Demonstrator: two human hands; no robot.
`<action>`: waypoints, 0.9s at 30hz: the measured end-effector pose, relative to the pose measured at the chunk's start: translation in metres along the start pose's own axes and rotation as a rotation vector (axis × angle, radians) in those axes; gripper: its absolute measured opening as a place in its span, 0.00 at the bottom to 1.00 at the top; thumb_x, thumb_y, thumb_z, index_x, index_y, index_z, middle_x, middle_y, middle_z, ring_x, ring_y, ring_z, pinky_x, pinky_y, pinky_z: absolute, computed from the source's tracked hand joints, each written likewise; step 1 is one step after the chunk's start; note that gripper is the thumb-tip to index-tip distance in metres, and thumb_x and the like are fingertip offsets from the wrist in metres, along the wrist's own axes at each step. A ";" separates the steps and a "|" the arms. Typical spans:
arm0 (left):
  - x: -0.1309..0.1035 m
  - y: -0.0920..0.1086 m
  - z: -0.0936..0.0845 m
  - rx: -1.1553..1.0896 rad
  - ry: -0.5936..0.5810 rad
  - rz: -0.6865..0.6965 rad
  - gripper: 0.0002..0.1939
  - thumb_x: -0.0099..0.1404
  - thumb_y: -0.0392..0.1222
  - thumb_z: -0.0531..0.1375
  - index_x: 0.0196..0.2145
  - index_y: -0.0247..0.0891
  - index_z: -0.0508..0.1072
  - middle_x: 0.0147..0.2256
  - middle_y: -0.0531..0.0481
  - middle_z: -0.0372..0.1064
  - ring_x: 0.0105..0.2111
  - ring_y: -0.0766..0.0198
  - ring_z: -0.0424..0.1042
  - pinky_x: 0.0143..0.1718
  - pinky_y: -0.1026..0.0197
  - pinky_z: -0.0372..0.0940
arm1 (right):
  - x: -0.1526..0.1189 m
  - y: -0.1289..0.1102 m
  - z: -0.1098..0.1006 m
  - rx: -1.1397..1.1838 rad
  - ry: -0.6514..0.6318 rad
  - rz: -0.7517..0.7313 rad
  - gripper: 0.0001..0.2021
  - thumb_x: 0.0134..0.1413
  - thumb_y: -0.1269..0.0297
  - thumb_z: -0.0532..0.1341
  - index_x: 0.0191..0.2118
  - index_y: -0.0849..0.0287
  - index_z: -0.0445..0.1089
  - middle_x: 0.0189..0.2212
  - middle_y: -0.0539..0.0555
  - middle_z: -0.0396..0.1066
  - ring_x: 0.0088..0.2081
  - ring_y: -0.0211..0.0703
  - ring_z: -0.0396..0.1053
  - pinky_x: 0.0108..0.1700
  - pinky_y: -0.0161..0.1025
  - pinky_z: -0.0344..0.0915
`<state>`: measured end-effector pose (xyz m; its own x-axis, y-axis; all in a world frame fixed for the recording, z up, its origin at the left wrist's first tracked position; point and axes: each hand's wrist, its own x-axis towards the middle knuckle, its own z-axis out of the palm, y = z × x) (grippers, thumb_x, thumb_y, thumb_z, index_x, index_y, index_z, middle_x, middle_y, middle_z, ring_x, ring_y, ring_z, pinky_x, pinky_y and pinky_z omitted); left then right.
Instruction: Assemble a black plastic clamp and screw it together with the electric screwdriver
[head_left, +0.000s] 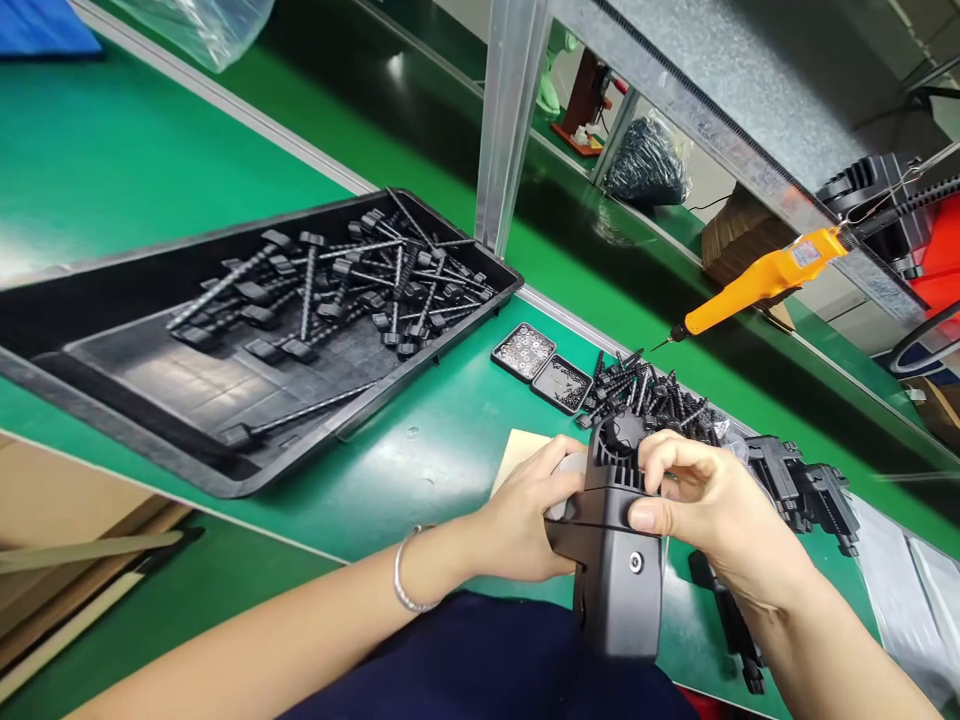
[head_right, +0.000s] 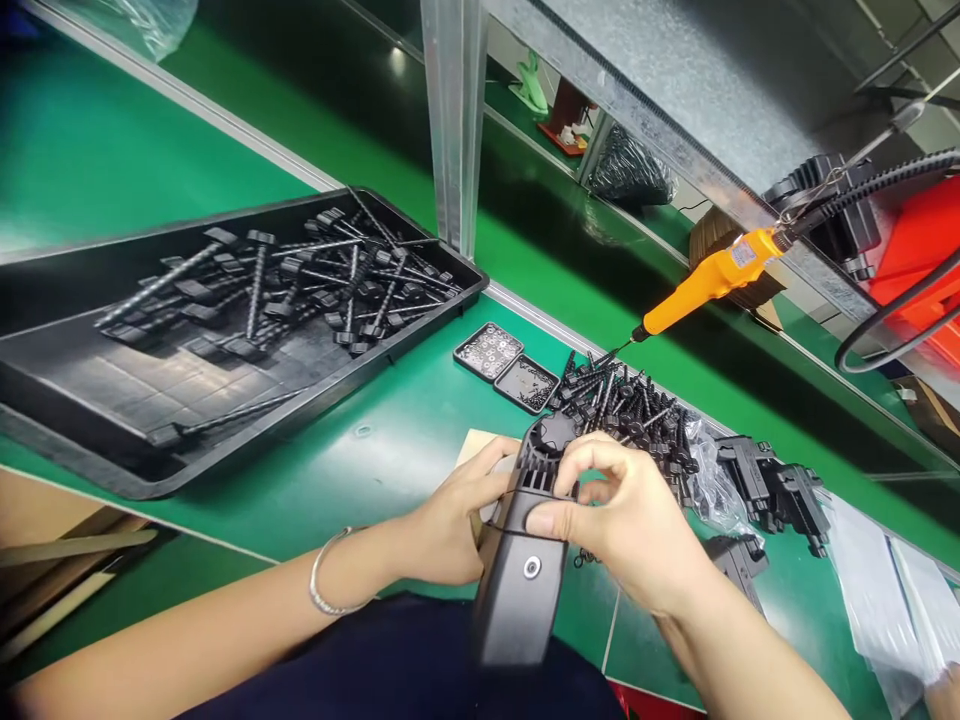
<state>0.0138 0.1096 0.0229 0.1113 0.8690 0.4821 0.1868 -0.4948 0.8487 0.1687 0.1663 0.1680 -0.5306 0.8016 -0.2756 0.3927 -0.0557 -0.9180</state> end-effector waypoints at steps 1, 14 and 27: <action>0.000 0.000 0.000 -0.003 0.000 0.001 0.16 0.52 0.36 0.66 0.40 0.38 0.71 0.45 0.42 0.62 0.45 0.52 0.65 0.46 0.51 0.68 | -0.001 0.003 0.000 0.080 -0.016 0.036 0.21 0.34 0.50 0.77 0.22 0.56 0.68 0.30 0.50 0.63 0.30 0.42 0.63 0.28 0.36 0.60; 0.000 0.001 -0.001 -0.010 -0.007 0.000 0.13 0.53 0.33 0.65 0.38 0.38 0.71 0.43 0.44 0.61 0.43 0.56 0.64 0.42 0.57 0.67 | 0.136 -0.022 -0.109 0.106 0.795 -0.340 0.28 0.34 0.56 0.74 0.43 0.56 0.66 0.51 0.58 0.69 0.57 0.53 0.64 0.57 0.54 0.62; 0.001 0.002 -0.002 0.007 0.000 -0.011 0.13 0.51 0.37 0.66 0.35 0.39 0.70 0.43 0.43 0.62 0.43 0.54 0.65 0.42 0.55 0.68 | 0.053 -0.006 -0.054 0.340 0.394 -0.789 0.12 0.44 0.72 0.67 0.36 0.54 0.68 0.26 0.45 0.71 0.18 0.30 0.62 0.23 0.29 0.66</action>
<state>0.0124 0.1094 0.0255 0.1096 0.8744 0.4726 0.1952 -0.4852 0.8524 0.1786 0.2411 0.1747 -0.2327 0.8222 0.5195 -0.2444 0.4676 -0.8495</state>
